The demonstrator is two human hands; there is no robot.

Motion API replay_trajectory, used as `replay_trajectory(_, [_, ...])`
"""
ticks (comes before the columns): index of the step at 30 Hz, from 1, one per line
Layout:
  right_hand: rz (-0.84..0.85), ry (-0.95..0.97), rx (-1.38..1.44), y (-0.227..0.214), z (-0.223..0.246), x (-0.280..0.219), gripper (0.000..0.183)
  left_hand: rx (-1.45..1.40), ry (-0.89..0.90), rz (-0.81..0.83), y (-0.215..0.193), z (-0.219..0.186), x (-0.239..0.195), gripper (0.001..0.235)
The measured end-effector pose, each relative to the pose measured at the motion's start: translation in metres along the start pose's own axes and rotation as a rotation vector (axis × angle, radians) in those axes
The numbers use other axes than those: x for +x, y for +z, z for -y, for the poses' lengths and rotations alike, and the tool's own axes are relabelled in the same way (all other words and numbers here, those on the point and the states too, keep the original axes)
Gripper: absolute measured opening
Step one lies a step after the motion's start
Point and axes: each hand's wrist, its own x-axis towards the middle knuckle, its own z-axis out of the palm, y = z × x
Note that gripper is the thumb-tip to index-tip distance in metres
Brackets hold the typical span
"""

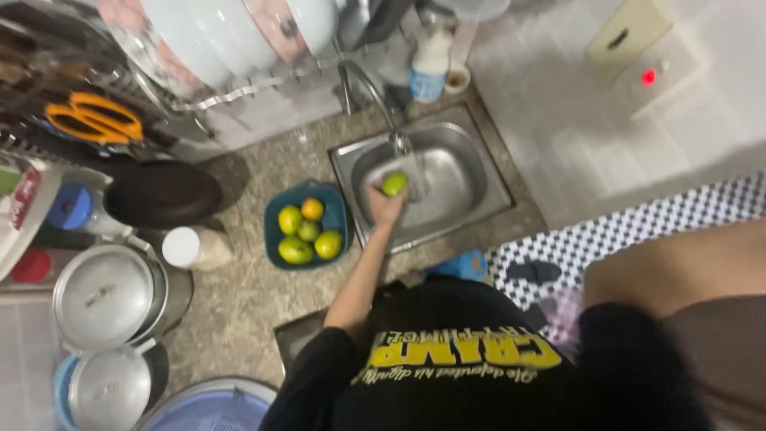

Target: The person washes several mangoes one by one under running water in a kitchen sink. They pick up each mango from a blue bowl, rinse it thoroughly, and place it into a clear plastic container on the counter.

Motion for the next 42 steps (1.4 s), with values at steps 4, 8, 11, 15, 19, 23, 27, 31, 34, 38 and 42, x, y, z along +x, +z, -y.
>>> replay_trajectory(4, [-0.075,0.059,0.091,0.012,-0.022,-0.056,0.065,-0.178,0.027,0.049,-0.03,-0.01,-0.01,0.086])
replay_trajectory(8, [-0.133,0.101,0.185,-0.005,-0.041,-0.104,0.069,-0.235,0.069,0.087,-0.06,-0.026,-0.009,0.073])
replay_trajectory(11, [-0.176,0.176,0.226,-0.01,-0.06,-0.142,0.071,-0.687,-0.14,0.229,-0.101,-0.068,-0.036,0.068])
replay_trajectory(15, [-0.161,0.643,-0.049,-0.004,-0.118,-0.156,0.065,-0.7,-0.077,0.152,-0.141,-0.109,-0.068,0.06])
replay_trajectory(19, [-0.016,1.084,-0.155,0.005,-0.189,-0.153,0.063,-0.675,0.278,0.148,-0.177,-0.159,-0.113,0.055])
replay_trajectory(23, [0.113,1.216,-0.021,0.034,-0.243,-0.144,0.06,0.055,0.387,-0.029,-0.205,-0.194,-0.149,0.057])
replay_trajectory(27, [0.293,1.277,0.177,0.065,-0.27,-0.113,0.055,0.429,0.437,-0.063,-0.222,-0.18,-0.174,0.063])
replay_trajectory(31, [0.594,1.331,0.037,0.093,-0.275,-0.091,0.055,0.336,0.497,-0.346,-0.255,-0.144,-0.199,0.052])
replay_trajectory(34, [0.814,1.393,0.024,0.122,-0.29,-0.09,0.062,0.385,0.164,-0.783,-0.275,-0.081,-0.218,0.043])
replay_trajectory(38, [1.012,1.425,-0.138,0.164,-0.317,-0.116,0.07,0.165,-0.233,-0.715,-0.296,0.052,-0.244,0.033])
replay_trajectory(42, [1.055,1.429,-0.196,0.22,-0.339,-0.145,0.075,-0.133,-0.266,-0.742,-0.32,0.147,-0.271,0.033])
